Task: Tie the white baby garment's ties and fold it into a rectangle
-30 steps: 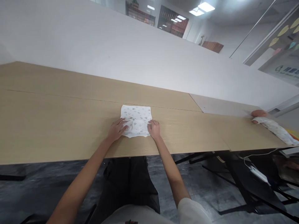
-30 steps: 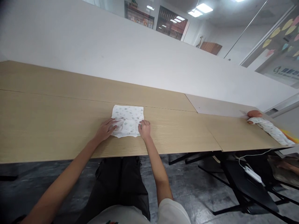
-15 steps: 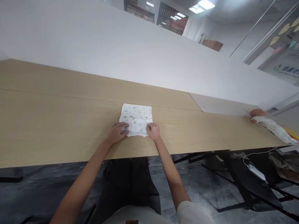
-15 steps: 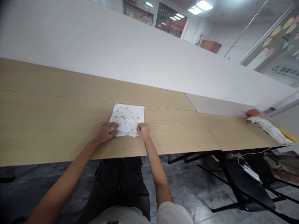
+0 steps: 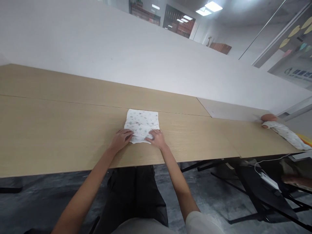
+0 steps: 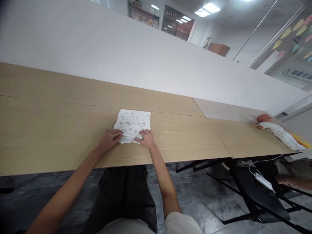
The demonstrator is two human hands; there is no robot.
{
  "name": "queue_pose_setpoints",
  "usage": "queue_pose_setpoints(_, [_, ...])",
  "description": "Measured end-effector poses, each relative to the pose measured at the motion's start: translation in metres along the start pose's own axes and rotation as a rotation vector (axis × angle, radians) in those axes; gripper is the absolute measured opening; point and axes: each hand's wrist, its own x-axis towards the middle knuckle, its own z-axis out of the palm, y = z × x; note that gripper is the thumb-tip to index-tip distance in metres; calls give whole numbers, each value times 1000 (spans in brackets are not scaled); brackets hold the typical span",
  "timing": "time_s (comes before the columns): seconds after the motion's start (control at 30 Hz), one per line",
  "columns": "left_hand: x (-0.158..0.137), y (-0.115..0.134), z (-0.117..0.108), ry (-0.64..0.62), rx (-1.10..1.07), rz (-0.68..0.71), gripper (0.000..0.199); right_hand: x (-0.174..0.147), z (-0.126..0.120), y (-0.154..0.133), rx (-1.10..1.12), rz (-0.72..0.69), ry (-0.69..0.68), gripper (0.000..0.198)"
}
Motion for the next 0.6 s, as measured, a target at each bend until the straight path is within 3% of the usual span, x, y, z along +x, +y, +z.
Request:
queue_pose_setpoints(0.13, [-1,9,-3,-3,25,63,41,0,1,0,21,10,6,36])
queue_pose_setpoints(0.27, [-5,9,-12,-21,30,85,41,-3,-3,7,100,40,47,21])
queue_pose_setpoints(0.47, [-17,-14,-29,-26,64,-22,50,-19,-20,36,216,23,-62,48])
queue_pose_setpoints(0.6, [-22,-27,-35,-74,-7,-15,47,-28,-31,47,309,5,-97,49])
